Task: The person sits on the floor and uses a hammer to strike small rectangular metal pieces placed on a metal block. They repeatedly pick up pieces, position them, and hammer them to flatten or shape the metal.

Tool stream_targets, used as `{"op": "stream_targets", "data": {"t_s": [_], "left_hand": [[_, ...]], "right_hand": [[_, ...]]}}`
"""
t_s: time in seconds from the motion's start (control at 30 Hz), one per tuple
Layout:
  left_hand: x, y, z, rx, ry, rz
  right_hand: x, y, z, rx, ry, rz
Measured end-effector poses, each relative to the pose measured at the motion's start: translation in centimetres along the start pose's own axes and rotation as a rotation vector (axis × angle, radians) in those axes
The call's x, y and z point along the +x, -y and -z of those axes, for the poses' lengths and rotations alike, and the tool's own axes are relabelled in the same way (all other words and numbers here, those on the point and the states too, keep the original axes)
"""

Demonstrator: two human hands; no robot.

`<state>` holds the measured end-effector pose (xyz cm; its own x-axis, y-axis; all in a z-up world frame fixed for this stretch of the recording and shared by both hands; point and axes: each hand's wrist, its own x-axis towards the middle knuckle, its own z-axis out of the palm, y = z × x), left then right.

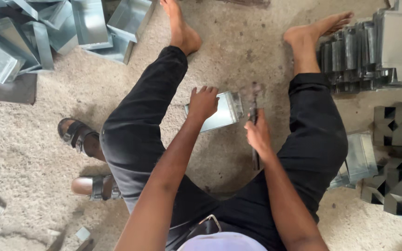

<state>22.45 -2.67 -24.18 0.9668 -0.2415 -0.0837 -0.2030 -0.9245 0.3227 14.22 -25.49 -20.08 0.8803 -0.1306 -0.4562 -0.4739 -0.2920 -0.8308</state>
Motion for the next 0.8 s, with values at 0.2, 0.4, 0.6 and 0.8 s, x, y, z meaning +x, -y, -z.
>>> {"op": "stream_targets", "data": {"t_s": [0.2,0.4,0.6,0.8], "left_hand": [[0.4,0.4,-1.1,-0.139,0.071,-0.038],[0.3,0.3,-1.5,-0.199,-0.032,-0.061],[-0.1,-0.2,-1.1,-0.132,-0.004,-0.040],[0.4,-0.3,-0.7,-0.152,0.034,-0.042]], "right_hand": [[2.1,-3.9,-1.5,-0.481,-0.079,0.370],[-1.6,2.0,-0.4,-0.452,-0.144,0.357],[-5.1,4.2,0.3,-0.438,-0.268,0.799],[-3.2,5.0,0.0,-0.536,-0.199,0.738]]}}
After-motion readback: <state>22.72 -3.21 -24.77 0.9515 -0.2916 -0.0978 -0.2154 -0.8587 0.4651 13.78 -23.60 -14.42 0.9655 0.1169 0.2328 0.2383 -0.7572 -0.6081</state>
